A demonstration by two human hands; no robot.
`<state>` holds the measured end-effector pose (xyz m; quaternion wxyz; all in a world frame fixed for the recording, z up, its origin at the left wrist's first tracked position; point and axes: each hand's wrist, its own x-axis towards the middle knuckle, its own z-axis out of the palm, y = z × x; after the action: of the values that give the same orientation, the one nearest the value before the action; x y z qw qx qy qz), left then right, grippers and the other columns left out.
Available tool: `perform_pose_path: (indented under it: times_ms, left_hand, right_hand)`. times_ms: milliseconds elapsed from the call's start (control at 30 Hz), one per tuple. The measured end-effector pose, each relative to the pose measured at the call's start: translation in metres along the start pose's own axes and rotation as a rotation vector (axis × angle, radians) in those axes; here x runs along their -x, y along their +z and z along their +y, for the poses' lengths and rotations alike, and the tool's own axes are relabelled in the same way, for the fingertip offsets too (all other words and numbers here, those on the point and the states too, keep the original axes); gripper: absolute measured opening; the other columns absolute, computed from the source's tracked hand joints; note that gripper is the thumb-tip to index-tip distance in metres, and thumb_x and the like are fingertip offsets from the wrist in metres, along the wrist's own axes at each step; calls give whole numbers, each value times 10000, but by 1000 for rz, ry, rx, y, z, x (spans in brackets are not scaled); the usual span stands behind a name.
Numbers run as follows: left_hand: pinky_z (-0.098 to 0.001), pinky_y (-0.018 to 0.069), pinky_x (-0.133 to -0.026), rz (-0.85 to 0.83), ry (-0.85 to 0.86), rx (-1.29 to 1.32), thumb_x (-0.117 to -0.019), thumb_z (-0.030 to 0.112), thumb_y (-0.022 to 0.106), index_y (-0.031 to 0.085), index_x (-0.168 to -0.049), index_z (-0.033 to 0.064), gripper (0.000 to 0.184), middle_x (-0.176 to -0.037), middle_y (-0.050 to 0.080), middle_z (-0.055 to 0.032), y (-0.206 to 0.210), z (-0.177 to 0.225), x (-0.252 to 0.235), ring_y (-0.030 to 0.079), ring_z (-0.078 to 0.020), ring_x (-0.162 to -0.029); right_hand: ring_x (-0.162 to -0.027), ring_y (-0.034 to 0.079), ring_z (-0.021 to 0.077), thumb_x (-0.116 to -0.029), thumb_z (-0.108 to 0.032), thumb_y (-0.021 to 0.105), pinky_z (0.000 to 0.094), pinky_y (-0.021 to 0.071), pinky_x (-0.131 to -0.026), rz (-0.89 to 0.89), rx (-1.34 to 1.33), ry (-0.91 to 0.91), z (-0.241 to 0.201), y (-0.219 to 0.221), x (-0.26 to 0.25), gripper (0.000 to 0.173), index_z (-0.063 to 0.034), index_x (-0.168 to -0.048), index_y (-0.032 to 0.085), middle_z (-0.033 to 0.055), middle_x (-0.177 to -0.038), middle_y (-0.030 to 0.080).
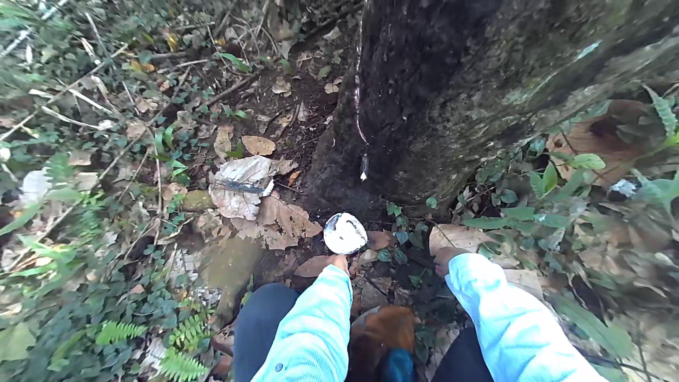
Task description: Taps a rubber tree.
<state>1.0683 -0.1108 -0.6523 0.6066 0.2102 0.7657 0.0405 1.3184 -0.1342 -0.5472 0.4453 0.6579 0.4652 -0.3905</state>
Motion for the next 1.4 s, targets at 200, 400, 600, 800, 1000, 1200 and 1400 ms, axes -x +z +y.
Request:
perform_pose_path:
  times_ms: [200,400,600,800,1000,1200,1400]
  left_hand:
    - [-552,456,-1059,72,-27,106,-1075,233,508,608,-1303,-62,386,-1404,566,-273,12,7,2,540,-389,-1316]
    - [-563,507,-946,119,36,-136,-1045,248,552,653,-1194,-60,357,-1234,640,-278,7,12,-2,629,-386,-1145]
    - [-511,519,-909,72,3,-205,-1006,190,611,665,-1169,-62,305,-1201,654,-249,-7,17,-9,643,-340,-1078]
    - [-468,546,-927,47,11,-192,-971,128,642,641,-1209,-65,307,-1239,650,-245,-21,22,-24,664,-316,-1097]
    - [-497,526,-954,64,32,-256,-973,167,652,676,-1165,-55,295,-1232,668,-235,-26,18,-17,662,-325,-1117]
    - [-478,528,-946,32,17,-198,-1012,152,591,656,-1225,-45,298,-1259,666,-225,-23,13,-11,659,-314,-1133]
    - [-483,532,-946,52,-11,-203,-1027,190,576,654,-1235,-34,315,-1275,663,-218,-21,14,-2,655,-314,-1156]
  right_hand:
    - [-1456,417,407,-1034,-236,600,525,333,-1181,-8,-14,6,-9,-22,56,559,143,-1421,462,326,-1512,449]
    - [-1354,525,430,-1069,-347,533,591,409,-1099,-47,-60,-100,11,-14,66,502,94,-1303,587,308,-1380,576]
    - [-1286,565,438,-1048,-350,582,606,431,-1057,13,-190,-160,20,-6,81,471,63,-1273,602,304,-1312,607]
    - [-1239,598,430,-1040,-351,594,598,455,-1032,94,-248,-183,18,-10,85,448,33,-1272,602,280,-1260,638]
    - [-1189,616,421,-1038,-268,612,574,453,-1033,124,-315,-287,11,-20,91,408,54,-1287,590,281,-1218,649]
    - [-1292,559,431,-1072,-314,540,580,417,-1077,29,-200,-248,-5,-18,83,458,84,-1295,577,310,-1317,600]
    - [-1353,533,428,-1082,-281,481,633,443,-1063,70,-98,-105,-46,-17,77,428,32,-1358,574,269,-1428,561]
